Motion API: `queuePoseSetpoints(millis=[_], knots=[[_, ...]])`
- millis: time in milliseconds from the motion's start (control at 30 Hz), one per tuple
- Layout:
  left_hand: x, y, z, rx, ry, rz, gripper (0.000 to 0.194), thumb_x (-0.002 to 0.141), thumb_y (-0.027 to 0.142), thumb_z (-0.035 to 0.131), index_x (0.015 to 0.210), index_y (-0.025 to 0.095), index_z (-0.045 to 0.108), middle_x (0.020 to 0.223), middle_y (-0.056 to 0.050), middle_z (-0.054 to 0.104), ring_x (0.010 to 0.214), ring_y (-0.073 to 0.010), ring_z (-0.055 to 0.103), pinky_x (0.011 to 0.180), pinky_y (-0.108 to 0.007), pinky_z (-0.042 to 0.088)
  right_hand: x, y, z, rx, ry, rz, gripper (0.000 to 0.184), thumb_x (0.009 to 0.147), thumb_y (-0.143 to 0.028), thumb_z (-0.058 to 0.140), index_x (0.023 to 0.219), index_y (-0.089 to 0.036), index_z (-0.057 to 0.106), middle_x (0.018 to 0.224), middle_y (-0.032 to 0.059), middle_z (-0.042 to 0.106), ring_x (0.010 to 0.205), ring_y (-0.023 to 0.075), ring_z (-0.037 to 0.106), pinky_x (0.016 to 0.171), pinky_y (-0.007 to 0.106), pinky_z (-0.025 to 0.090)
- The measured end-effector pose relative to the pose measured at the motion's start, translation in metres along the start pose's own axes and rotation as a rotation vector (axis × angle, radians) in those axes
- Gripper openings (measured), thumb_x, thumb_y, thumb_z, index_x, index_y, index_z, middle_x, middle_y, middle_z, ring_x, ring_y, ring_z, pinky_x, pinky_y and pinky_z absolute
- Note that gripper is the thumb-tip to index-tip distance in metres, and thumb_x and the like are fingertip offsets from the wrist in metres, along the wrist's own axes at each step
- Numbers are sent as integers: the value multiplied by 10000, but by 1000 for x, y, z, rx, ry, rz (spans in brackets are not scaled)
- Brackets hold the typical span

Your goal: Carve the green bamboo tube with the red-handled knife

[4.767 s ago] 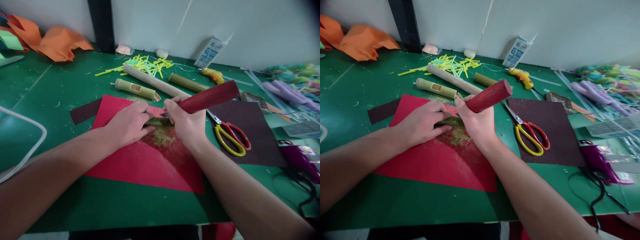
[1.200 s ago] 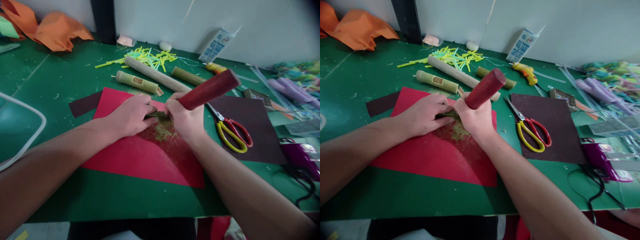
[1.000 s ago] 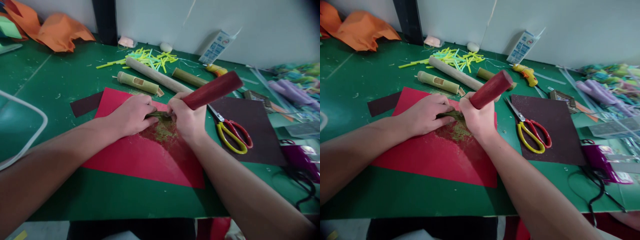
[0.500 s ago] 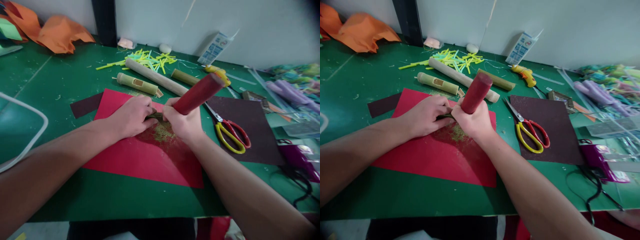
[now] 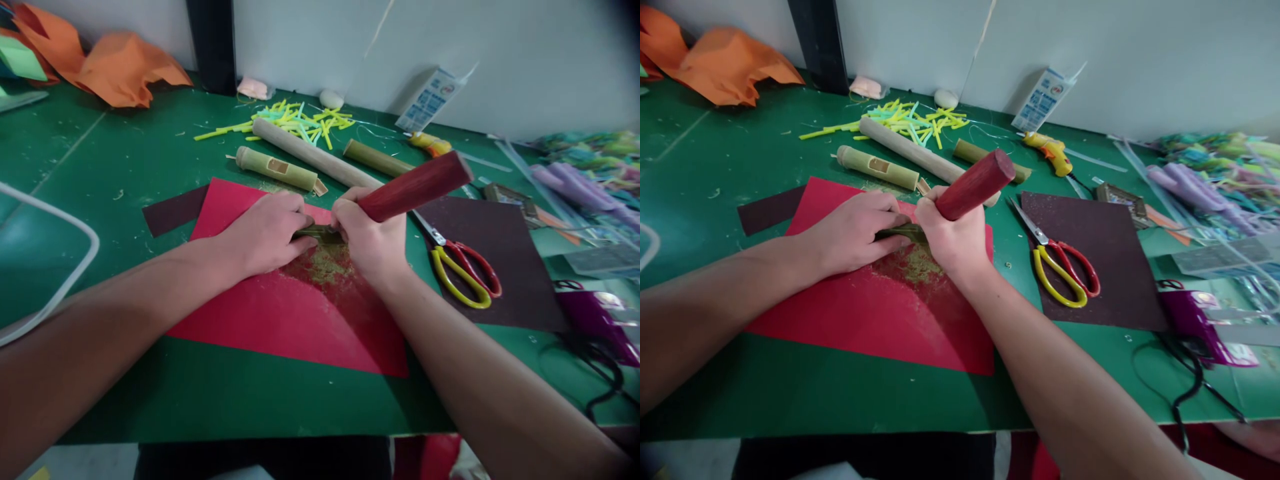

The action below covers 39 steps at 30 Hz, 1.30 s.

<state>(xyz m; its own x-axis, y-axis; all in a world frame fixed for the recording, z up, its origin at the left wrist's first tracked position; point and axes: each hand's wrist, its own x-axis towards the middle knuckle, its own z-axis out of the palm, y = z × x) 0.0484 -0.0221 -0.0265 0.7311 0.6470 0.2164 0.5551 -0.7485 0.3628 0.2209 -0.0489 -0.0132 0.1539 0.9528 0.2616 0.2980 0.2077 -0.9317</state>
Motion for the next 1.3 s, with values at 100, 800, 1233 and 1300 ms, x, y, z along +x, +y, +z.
queuePoseSetpoints(millis=[100,800,1233,1300], knots=[[0,1,0,8,-5,-6,280,963,337,563,1000,117,731,969,-115,640,940,-265,586,849,-421,468,0,-2,0,-1,-10,26,152,659,-162,560,527,-206,499,556,-23,450,569,99,399,487,248,303],[0,4,-1,26,-7,-35,259,957,321,585,992,112,734,953,-106,629,940,-262,586,854,-417,467,1,3,0,55,0,-35,200,685,-113,539,521,-208,476,533,-41,430,534,86,393,519,253,355],[-1,1,1,22,13,-6,273,966,350,550,967,139,724,934,-100,631,907,-255,579,808,-408,462,-1,2,0,19,-6,-22,186,695,-148,551,532,-212,488,541,-35,446,539,96,391,508,262,331],[-1,0,1,16,22,7,273,966,347,546,965,138,723,939,-102,630,908,-255,575,805,-407,459,-3,1,-1,-12,-14,-40,186,692,-153,539,525,-214,485,533,-35,445,537,99,391,504,264,323]])
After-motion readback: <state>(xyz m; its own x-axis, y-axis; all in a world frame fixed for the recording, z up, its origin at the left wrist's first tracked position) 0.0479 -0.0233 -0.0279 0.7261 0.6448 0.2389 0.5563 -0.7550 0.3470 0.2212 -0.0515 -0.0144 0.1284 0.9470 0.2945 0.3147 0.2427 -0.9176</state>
